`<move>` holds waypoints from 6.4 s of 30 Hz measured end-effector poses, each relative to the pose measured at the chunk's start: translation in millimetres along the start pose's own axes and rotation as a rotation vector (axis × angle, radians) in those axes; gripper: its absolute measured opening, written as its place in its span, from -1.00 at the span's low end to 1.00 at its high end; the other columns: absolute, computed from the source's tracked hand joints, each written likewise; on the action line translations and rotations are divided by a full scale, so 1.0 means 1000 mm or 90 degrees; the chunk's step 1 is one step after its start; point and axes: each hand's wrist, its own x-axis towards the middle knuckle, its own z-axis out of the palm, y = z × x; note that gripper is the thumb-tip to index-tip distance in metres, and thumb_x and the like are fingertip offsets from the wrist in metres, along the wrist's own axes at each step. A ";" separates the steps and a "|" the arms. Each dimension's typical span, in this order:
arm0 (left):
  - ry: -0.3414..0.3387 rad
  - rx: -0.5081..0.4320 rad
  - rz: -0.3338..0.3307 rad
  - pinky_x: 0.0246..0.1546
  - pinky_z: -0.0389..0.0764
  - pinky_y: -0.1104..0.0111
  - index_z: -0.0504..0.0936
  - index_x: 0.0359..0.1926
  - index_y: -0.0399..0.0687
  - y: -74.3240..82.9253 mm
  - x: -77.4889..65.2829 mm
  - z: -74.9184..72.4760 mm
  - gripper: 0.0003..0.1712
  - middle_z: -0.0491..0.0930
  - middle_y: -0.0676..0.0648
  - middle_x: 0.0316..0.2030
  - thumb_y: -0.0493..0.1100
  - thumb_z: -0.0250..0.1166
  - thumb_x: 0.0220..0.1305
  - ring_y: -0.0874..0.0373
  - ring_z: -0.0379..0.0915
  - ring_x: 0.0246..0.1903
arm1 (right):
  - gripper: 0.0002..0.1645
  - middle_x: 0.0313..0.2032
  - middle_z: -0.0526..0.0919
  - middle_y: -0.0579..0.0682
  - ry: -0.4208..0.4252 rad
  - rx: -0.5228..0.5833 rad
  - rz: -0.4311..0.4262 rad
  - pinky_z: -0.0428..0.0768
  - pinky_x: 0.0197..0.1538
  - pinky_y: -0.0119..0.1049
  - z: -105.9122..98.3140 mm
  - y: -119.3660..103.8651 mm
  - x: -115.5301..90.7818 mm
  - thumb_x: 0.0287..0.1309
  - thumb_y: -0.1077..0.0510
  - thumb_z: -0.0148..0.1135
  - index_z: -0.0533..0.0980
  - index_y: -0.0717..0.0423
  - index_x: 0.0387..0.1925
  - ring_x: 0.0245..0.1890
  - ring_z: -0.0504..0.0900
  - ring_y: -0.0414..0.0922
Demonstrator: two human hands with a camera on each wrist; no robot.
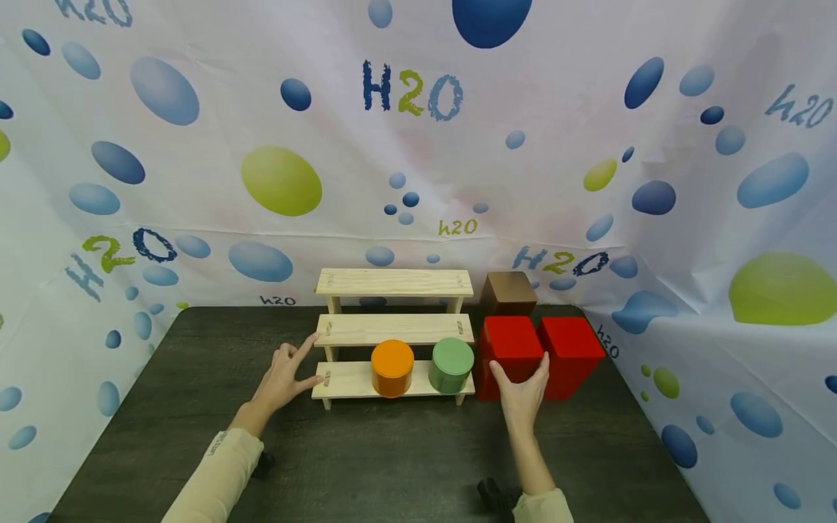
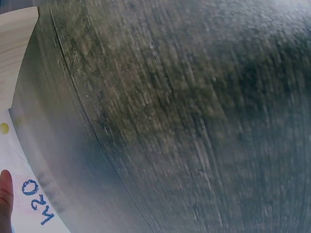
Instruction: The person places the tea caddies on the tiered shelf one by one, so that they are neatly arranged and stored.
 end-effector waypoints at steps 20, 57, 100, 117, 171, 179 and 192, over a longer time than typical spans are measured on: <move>0.014 0.007 0.014 -0.53 0.17 0.32 0.03 0.40 0.14 0.000 -0.001 0.001 0.03 0.11 -0.13 -0.32 -0.02 0.41 -0.04 -0.03 0.05 -0.30 | 0.26 0.35 -0.08 0.20 0.045 0.038 -0.029 -0.09 0.29 0.12 0.010 -0.001 0.003 -0.19 0.06 0.47 -0.16 0.20 0.38 0.35 -0.08 0.11; 0.011 -0.002 0.008 -0.55 0.19 0.33 0.04 0.39 0.14 0.000 0.000 0.000 0.01 0.10 -0.12 -0.32 -0.04 0.42 -0.03 -0.02 0.05 -0.30 | 0.21 0.26 0.08 0.21 0.112 0.026 -0.009 -0.01 0.18 0.28 0.022 0.000 0.006 -0.25 0.03 0.49 -0.05 0.15 0.34 0.28 0.04 0.14; 0.022 -0.003 0.027 -0.56 0.16 0.33 0.02 0.40 0.14 -0.002 -0.002 0.003 0.03 0.05 -0.09 -0.36 -0.05 0.42 -0.03 -0.02 0.02 -0.32 | 0.09 0.27 0.12 0.21 0.097 0.106 -0.085 0.10 0.24 0.09 -0.006 -0.021 0.006 -0.25 0.24 0.47 0.04 0.30 0.29 0.21 0.14 0.13; 0.019 -0.005 0.026 -0.57 0.16 0.34 0.02 0.40 0.16 -0.003 -0.002 0.003 0.03 0.07 -0.09 -0.36 -0.04 0.41 -0.03 -0.02 0.02 -0.32 | 0.05 0.28 0.06 0.29 0.069 0.168 -0.095 -0.01 0.27 0.11 -0.018 -0.060 -0.005 -0.19 0.37 0.37 -0.02 0.38 0.30 0.24 0.06 0.19; 0.008 -0.004 0.010 -0.60 0.17 0.36 -0.03 0.41 0.22 -0.002 -0.001 -0.002 0.04 0.07 -0.10 -0.34 -0.03 0.40 -0.01 -0.04 0.04 -0.30 | 0.01 0.14 0.24 -0.01 -0.011 0.349 -0.202 0.16 0.22 -0.20 -0.009 -0.098 0.022 -0.19 0.40 0.29 0.00 0.22 0.31 0.11 0.18 -0.12; -0.013 -0.007 -0.002 -0.58 0.18 0.35 -0.03 0.41 0.22 0.000 -0.002 -0.004 0.02 0.09 -0.11 -0.32 -0.01 0.38 0.02 -0.04 0.05 -0.28 | 0.04 0.17 0.24 0.04 -0.044 0.400 -0.206 0.19 0.23 -0.30 0.000 -0.098 0.026 -0.15 0.29 0.37 -0.01 0.20 0.33 0.14 0.20 -0.09; 0.002 -0.003 0.006 -0.56 0.18 0.34 0.02 0.40 0.17 -0.003 -0.001 -0.003 0.01 0.10 -0.10 -0.33 -0.02 0.40 -0.01 -0.03 0.06 -0.29 | 0.29 0.21 0.20 0.08 -0.091 0.494 -0.234 0.18 0.25 -0.34 0.023 -0.103 0.027 -0.28 0.00 0.52 -0.09 0.29 0.34 0.19 0.21 -0.07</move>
